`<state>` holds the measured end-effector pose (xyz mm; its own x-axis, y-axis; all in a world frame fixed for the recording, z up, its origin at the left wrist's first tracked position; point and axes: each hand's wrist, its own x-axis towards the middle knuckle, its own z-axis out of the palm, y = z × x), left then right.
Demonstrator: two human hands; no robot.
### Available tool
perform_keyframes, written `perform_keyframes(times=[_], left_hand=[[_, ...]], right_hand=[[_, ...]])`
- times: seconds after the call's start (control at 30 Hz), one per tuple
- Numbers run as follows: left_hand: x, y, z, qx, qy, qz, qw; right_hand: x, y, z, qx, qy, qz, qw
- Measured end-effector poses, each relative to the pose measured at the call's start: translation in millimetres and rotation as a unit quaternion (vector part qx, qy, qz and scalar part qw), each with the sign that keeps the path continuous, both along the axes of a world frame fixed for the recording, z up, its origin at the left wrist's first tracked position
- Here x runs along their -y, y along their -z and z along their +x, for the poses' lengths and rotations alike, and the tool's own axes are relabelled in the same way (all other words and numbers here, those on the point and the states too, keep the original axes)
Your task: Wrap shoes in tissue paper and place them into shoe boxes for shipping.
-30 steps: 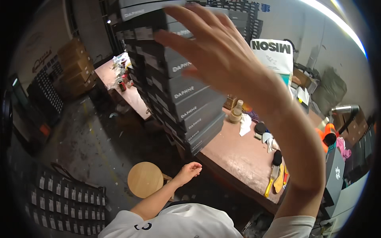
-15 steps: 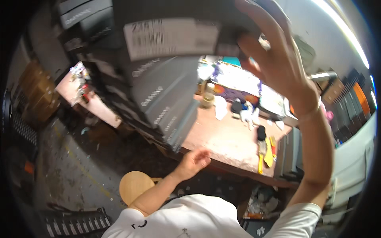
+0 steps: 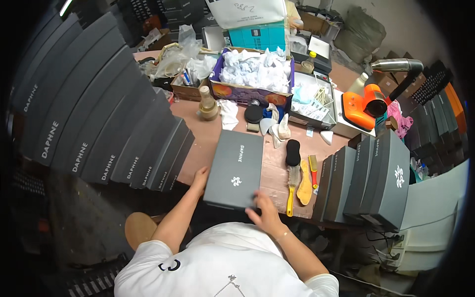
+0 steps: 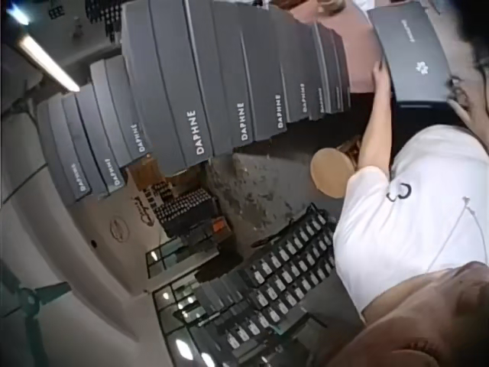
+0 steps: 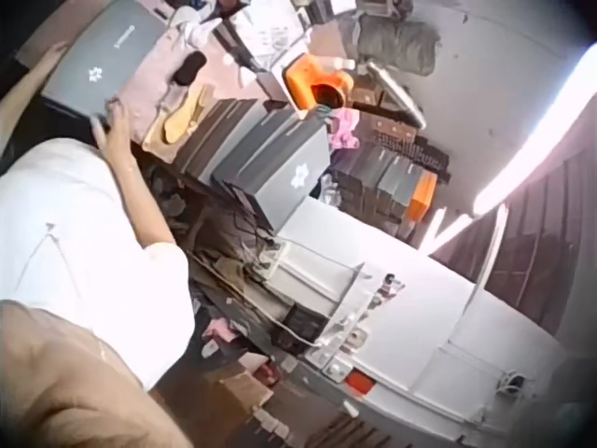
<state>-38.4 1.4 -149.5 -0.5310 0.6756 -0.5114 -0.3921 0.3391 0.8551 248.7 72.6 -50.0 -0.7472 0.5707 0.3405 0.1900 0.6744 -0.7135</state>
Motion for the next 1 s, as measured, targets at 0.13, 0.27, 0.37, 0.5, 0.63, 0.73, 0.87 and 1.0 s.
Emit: perform_keyframes(times=[0.13, 0.27, 0.37, 0.5, 0.63, 0.73, 0.87, 1.0], left_hand=[[-28, -10, 32, 0.075, 0.018, 0.005, 0.997], [-52, -63, 29, 0.2, -0.004, 0.023, 0.98], [-46, -52, 2, 0.096, 0.02, 0.043, 0.994], [-36, -101, -68, -0.08, 0.065, 0.068, 0.992], [-16, -120, -101, -0.47, 0.178, -0.052, 0.863], [-36, -119, -56, -0.474, 0.196, 0.076, 0.855], [-70, -132, 13, -0.327, 0.337, 0.151, 0.87], [-81, -156, -23, -0.388, 0.268, 0.159, 0.868]], right_hand=[[-53, 71, -5, 0.114, 0.115, -0.507, 0.847], [-90, 35, 8, 0.032, 0.119, -0.702, 0.702], [-91, -32, -13, -0.106, 0.118, -0.7, 0.697], [-34, -63, -92, 0.103, 0.002, -0.641, 0.761], [-33, -31, -94, 0.156, 0.073, -0.058, 0.983], [-89, 11, -79, 0.299, 0.183, 0.002, 0.936], [-134, 49, -101, 0.434, 0.18, 0.002, 0.883], [-145, 6, -83, 0.317, 0.213, -0.005, 0.924]])
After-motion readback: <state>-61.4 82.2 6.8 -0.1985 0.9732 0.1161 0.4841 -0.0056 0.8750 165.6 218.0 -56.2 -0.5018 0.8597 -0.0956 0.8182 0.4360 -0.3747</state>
